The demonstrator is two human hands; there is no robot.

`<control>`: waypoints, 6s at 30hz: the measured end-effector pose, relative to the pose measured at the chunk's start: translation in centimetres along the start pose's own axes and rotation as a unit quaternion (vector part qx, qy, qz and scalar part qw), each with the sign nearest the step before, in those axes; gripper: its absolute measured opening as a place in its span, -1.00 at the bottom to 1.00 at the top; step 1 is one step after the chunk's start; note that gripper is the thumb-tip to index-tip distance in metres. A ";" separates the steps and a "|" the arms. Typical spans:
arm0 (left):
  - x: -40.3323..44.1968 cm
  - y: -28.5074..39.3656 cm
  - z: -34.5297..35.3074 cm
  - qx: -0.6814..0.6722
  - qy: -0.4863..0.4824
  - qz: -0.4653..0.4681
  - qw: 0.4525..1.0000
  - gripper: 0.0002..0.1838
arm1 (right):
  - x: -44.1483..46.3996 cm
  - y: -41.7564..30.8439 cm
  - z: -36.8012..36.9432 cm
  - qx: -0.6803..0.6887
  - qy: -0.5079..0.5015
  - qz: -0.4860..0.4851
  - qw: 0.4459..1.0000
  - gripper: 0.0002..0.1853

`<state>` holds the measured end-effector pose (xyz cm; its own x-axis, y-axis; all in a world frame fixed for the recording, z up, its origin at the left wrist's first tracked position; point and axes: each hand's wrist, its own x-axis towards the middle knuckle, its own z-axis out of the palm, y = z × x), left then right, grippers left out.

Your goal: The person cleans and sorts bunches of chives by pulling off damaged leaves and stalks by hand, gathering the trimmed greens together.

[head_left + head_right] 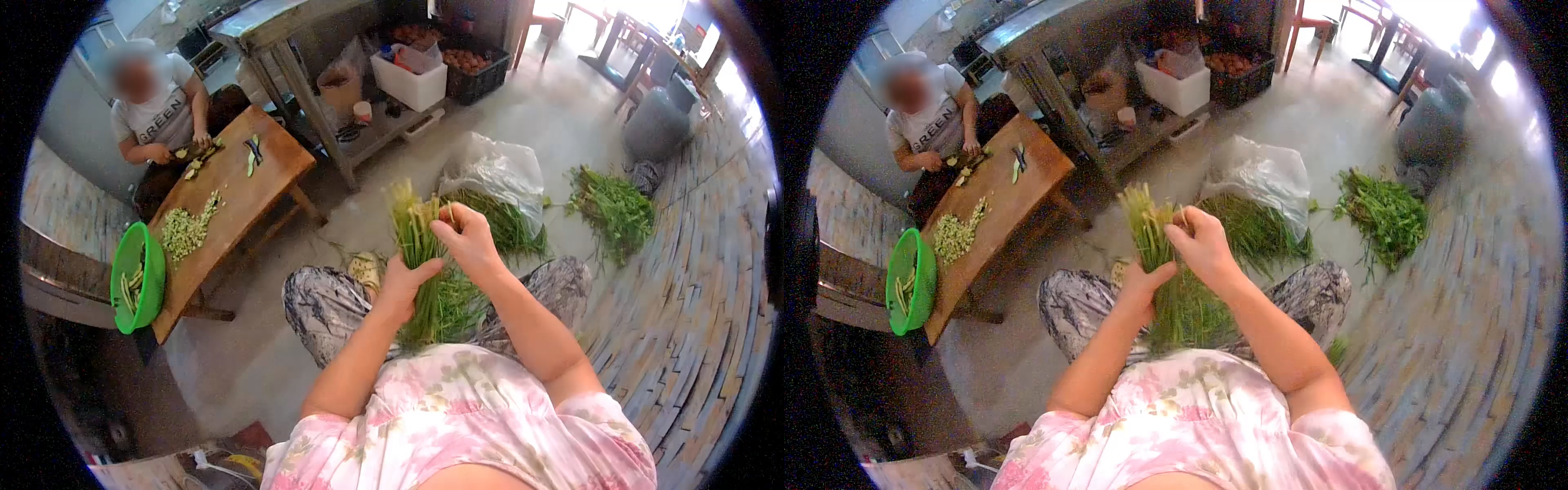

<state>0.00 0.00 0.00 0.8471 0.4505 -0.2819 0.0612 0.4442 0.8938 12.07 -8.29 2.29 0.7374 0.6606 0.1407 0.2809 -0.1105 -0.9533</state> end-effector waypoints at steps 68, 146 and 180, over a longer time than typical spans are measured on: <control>0.1 -1.0 -4.9 -0.280 -0.007 -0.099 0.955 -0.77 | 0.2 1.3 -4.7 0.332 0.002 0.220 0.917 -0.91; 0.2 -0.5 -1.1 -0.043 -0.013 -0.090 0.995 -0.78 | 1.6 1.9 -4.2 0.313 0.152 0.130 0.928 -0.86; 1.2 -1.0 -0.9 0.126 -0.064 -0.093 0.986 -0.70 | 3.9 3.6 -8.6 0.521 0.297 0.079 0.796 -0.87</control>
<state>0.50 0.77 -1.58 0.8671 0.2714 -0.4177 0.3378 0.2959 0.8935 21.27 -12.53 1.68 0.9603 0.1969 -0.1976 -0.2784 0.7230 -0.6323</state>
